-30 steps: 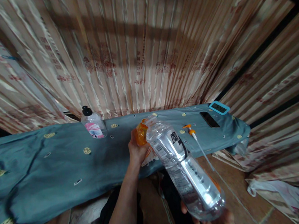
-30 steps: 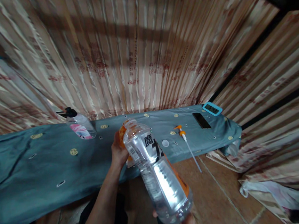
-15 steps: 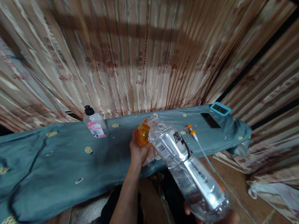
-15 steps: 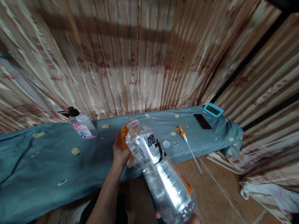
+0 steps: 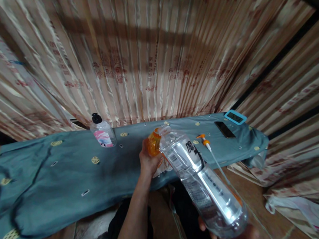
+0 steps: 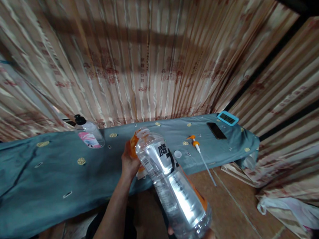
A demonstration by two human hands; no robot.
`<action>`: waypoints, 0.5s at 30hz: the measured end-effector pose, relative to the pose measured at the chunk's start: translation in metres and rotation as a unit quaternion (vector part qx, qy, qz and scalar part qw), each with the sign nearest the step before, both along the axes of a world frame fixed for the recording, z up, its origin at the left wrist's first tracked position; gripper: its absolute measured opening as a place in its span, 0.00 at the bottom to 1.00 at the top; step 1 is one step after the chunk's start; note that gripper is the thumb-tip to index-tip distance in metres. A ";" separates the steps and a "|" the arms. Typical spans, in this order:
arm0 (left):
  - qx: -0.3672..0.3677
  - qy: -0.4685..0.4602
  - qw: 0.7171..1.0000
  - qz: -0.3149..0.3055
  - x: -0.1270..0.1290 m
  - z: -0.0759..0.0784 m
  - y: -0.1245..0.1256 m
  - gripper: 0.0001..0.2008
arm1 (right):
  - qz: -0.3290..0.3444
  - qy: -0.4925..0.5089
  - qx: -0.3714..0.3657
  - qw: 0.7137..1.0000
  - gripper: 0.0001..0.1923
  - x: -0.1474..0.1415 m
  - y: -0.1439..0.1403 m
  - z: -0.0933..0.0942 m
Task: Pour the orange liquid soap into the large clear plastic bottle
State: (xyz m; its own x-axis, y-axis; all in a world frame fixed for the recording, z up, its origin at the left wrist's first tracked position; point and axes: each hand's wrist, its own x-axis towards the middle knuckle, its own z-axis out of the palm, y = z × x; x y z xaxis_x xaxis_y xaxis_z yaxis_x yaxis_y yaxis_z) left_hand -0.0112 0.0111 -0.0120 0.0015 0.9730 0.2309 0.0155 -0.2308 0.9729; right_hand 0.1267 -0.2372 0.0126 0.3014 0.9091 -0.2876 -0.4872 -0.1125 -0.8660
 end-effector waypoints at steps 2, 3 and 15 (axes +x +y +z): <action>0.005 -0.006 1.000 -0.001 0.000 -0.001 0.000 0.25 | 0.002 0.006 0.006 1.000 0.61 -0.007 0.004 0.012; 0.008 -0.007 1.000 -0.001 0.000 -0.001 0.000 0.25 | 0.002 0.012 0.010 1.000 0.60 -0.010 0.006 0.018; 0.012 0.046 0.999 0.006 -0.001 0.002 -0.001 0.24 | 0.067 0.023 0.026 0.997 0.44 -0.006 0.010 0.026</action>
State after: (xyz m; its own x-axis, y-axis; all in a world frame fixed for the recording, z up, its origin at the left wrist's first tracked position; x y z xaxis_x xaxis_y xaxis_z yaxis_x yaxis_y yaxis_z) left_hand -0.0125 0.0104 -0.0099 0.0126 0.9672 0.2538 0.1082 -0.2537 0.9612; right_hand 0.1204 -0.2272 0.0383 0.1647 0.9540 -0.2504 -0.5098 -0.1350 -0.8497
